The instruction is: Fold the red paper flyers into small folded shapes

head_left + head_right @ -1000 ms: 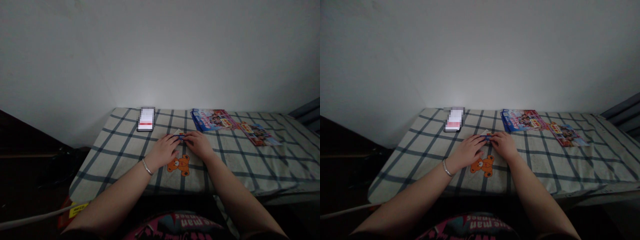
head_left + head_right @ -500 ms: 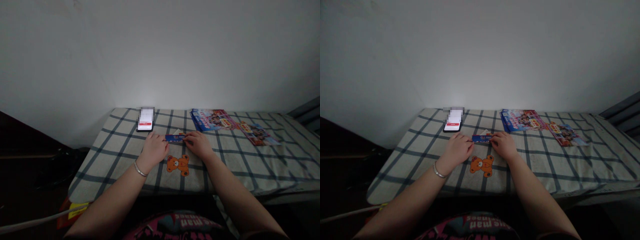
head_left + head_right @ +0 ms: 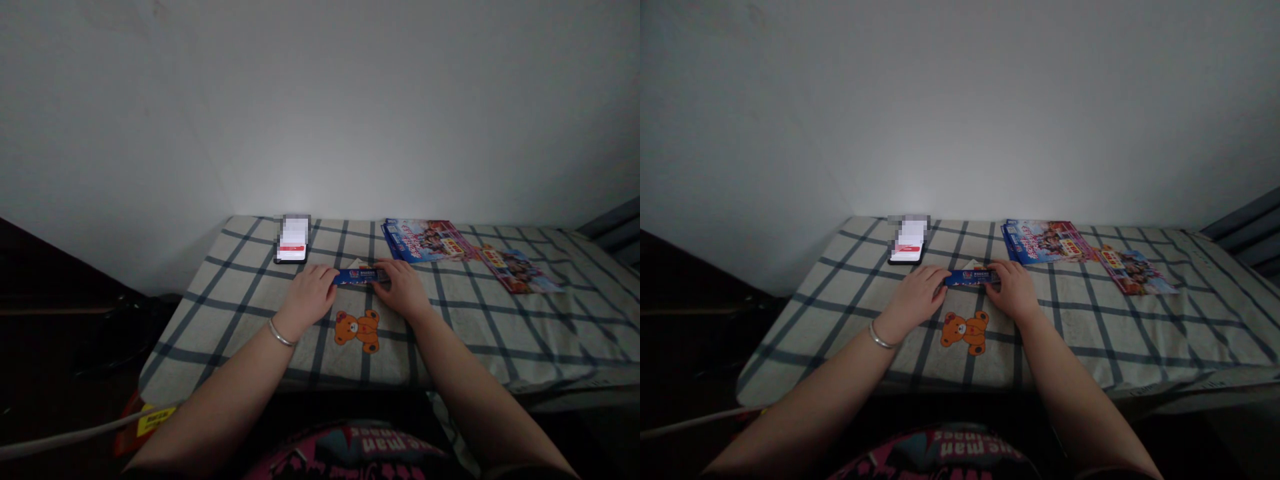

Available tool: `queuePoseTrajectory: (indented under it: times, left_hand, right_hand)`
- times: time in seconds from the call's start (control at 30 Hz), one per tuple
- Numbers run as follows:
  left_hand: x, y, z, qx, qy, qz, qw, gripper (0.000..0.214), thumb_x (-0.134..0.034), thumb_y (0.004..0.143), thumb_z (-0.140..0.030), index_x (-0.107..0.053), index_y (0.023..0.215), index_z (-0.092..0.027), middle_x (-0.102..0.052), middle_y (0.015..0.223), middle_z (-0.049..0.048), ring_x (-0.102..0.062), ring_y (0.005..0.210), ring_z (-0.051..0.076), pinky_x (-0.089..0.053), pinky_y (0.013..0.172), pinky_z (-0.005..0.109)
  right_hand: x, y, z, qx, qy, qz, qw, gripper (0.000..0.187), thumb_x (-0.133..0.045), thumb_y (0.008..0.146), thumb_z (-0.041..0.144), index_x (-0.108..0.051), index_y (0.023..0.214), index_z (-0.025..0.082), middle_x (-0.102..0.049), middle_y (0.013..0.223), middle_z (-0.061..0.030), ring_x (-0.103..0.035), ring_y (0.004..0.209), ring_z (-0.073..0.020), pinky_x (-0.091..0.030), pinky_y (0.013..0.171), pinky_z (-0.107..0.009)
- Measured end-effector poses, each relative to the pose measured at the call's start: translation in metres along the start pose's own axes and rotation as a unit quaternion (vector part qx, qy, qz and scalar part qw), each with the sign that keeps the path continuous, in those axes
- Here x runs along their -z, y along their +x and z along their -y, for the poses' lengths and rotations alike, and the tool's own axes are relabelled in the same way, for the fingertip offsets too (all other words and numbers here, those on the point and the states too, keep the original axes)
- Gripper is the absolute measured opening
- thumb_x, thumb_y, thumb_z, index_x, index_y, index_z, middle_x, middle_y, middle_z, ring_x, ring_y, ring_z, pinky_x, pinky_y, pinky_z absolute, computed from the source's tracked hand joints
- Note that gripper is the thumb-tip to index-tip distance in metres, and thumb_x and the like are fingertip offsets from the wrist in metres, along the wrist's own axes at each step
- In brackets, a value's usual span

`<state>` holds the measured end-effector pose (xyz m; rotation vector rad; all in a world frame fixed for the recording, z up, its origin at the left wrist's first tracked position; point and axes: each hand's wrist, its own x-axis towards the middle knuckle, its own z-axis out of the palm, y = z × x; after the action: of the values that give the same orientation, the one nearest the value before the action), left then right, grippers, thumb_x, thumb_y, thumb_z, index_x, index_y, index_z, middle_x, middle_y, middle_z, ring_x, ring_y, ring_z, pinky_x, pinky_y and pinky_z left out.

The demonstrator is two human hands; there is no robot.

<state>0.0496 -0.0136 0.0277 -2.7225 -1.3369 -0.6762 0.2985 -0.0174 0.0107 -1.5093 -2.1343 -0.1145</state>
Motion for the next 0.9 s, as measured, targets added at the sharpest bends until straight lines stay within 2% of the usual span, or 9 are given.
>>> queuePoseTrajectory:
  times: [0.1,0.33,0.6,0.8,0.9]
  left_hand:
    - [-0.003,-0.001,-0.002,-0.021,-0.026,-0.014,0.999,0.031,-0.054,0.087,-0.017,-0.059,0.118,-0.016,-0.061,0.118,0.0090,-0.054,0.108,0.024,-0.047,0.096,0.042]
    - [-0.011,-0.002,0.000,-0.017,-0.042,-0.015,0.999,0.035,-0.056,0.086,-0.019,-0.058,0.121,-0.017,-0.058,0.125,0.0100,-0.051,0.117,0.025,-0.042,0.104,0.045]
    - [-0.016,0.000,-0.001,-0.021,-0.046,0.009,0.999,0.035,-0.057,0.088,-0.021,-0.054,0.122,-0.019,-0.062,0.118,0.0080,-0.052,0.115,0.025,-0.042,0.101,0.045]
    - [-0.017,0.001,-0.002,-0.004,-0.082,0.005,0.997,0.034,-0.060,0.085,-0.016,-0.054,0.118,-0.022,-0.059,0.119,0.0059,-0.053,0.113,0.024,-0.043,0.101,0.045]
    - [-0.015,0.002,-0.003,0.006,-0.102,-0.006,0.995,0.038,-0.060,0.083,-0.011,-0.054,0.119,-0.023,-0.058,0.119,0.0058,-0.052,0.113,0.024,-0.044,0.101,0.045]
  right_hand:
    - [-0.001,0.000,-0.002,-0.016,-0.002,0.000,1.000,0.042,-0.065,0.079,0.028,-0.059,0.119,0.014,-0.067,0.112,-0.0124,-0.059,0.106,-0.0291,-0.046,0.097,-0.045]
    - [-0.006,0.002,-0.002,-0.013,0.061,0.028,0.998,0.039,-0.064,0.079,0.022,-0.059,0.118,0.018,-0.067,0.114,-0.0096,-0.059,0.105,-0.0265,-0.047,0.096,-0.044]
    - [-0.008,0.002,0.005,0.027,0.127,0.063,0.990,0.041,-0.065,0.077,0.017,-0.060,0.117,0.022,-0.068,0.109,-0.0066,-0.060,0.104,-0.0242,-0.047,0.095,-0.044]
    - [-0.011,0.001,0.004,-0.004,0.130,0.039,0.991,0.045,-0.067,0.076,0.021,-0.058,0.120,0.021,-0.069,0.109,-0.0077,-0.060,0.105,-0.0261,-0.047,0.094,-0.045]
    - [-0.010,0.001,0.005,0.003,0.125,0.041,0.991,0.045,-0.066,0.077,0.019,-0.058,0.120,0.022,-0.069,0.110,-0.0068,-0.060,0.104,-0.0253,-0.047,0.094,-0.044]
